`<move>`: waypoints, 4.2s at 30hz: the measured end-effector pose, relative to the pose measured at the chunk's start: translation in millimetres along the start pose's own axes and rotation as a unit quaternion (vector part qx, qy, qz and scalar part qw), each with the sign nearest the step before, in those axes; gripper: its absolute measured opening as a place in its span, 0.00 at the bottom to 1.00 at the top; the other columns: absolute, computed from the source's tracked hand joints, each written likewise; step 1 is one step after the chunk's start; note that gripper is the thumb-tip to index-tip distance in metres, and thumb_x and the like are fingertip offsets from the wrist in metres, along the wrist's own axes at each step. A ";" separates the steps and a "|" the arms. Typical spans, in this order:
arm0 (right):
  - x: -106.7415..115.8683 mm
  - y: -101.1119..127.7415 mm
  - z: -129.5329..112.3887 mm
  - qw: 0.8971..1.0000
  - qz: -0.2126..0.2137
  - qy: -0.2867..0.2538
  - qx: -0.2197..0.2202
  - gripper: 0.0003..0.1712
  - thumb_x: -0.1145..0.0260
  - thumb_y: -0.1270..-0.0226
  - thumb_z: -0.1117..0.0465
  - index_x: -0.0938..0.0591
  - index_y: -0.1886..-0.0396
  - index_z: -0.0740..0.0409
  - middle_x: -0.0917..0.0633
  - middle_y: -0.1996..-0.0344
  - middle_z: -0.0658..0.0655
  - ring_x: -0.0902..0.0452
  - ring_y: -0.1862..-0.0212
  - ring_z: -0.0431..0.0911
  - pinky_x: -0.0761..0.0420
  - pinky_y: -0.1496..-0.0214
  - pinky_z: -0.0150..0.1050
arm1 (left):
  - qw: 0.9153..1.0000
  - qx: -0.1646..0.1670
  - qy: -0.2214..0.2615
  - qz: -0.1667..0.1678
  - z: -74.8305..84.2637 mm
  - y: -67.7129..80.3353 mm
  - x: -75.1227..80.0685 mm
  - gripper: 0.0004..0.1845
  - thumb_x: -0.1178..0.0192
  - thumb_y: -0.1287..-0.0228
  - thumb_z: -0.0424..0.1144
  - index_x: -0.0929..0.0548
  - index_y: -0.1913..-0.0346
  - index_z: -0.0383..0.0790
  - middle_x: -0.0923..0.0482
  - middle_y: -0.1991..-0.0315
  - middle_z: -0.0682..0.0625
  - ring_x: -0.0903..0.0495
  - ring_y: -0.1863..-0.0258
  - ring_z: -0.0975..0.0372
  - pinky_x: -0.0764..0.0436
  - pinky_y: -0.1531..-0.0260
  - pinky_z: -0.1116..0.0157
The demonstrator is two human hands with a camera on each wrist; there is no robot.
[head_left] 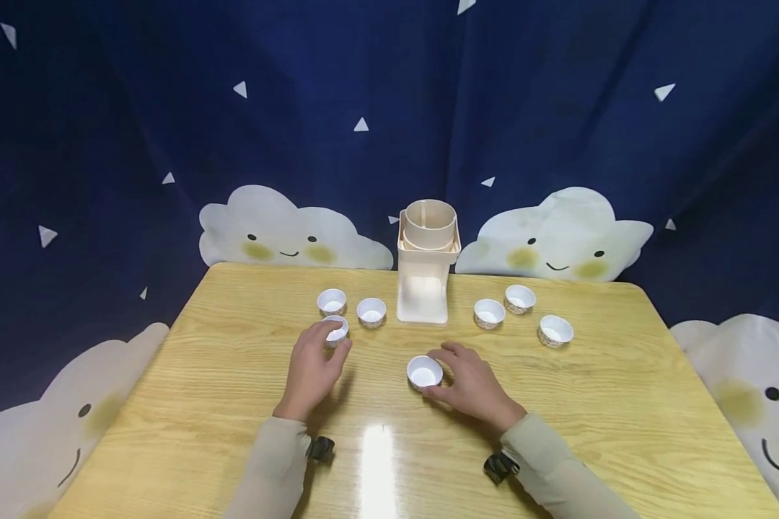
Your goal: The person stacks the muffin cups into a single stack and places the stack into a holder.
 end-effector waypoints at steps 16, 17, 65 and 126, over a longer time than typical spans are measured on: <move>-1.6 -1.2 1.7 1.000 -0.012 0.008 0.009 0.36 0.22 0.48 0.45 0.20 0.40 0.53 0.21 0.40 0.67 0.24 0.40 0.63 0.22 0.41 0.59 | 0.999 -0.039 -0.022 0.027 -17.3 -14.2 0.7 0.18 0.35 0.38 0.37 0.17 0.46 0.35 0.19 0.44 0.40 0.23 0.42 0.45 0.26 0.39 0.47; -1.6 -1.3 2.1 1.000 -0.014 0.009 0.008 0.36 0.22 0.48 0.45 0.20 0.40 0.53 0.21 0.40 0.67 0.24 0.40 0.63 0.22 0.40 0.59 | 0.998 -0.047 -0.030 0.027 -17.6 -15.5 0.9 0.18 0.34 0.39 0.37 0.17 0.47 0.35 0.19 0.45 0.40 0.22 0.43 0.45 0.26 0.40 0.47; 7.1 -4.0 3.0 0.999 -0.037 0.018 -0.014 0.37 0.22 0.50 0.45 0.19 0.41 0.53 0.23 0.38 0.70 0.25 0.39 0.67 0.24 0.41 0.63 | 0.975 0.115 -0.154 -0.112 -48.4 -31.4 -10.9 0.39 0.32 0.43 0.55 0.28 0.34 0.36 0.30 0.33 0.35 0.30 0.35 0.40 0.25 0.45 0.39; 6.3 -3.5 -3.9 0.999 -0.034 0.031 -0.001 0.37 0.23 0.47 0.45 0.20 0.38 0.52 0.23 0.38 0.69 0.24 0.41 0.65 0.22 0.44 0.61 | 0.975 0.093 -0.130 -0.151 -59.8 -28.2 -5.4 0.32 0.31 0.41 0.52 0.22 0.39 0.36 0.35 0.29 0.32 0.33 0.31 0.37 0.29 0.35 0.40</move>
Point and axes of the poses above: each hand's wrist, its own y-axis away from the middle knuckle, its own x-axis out of the back of the hand, z = x × y, the point moved 6 cm from there along -y, towards the middle knuckle
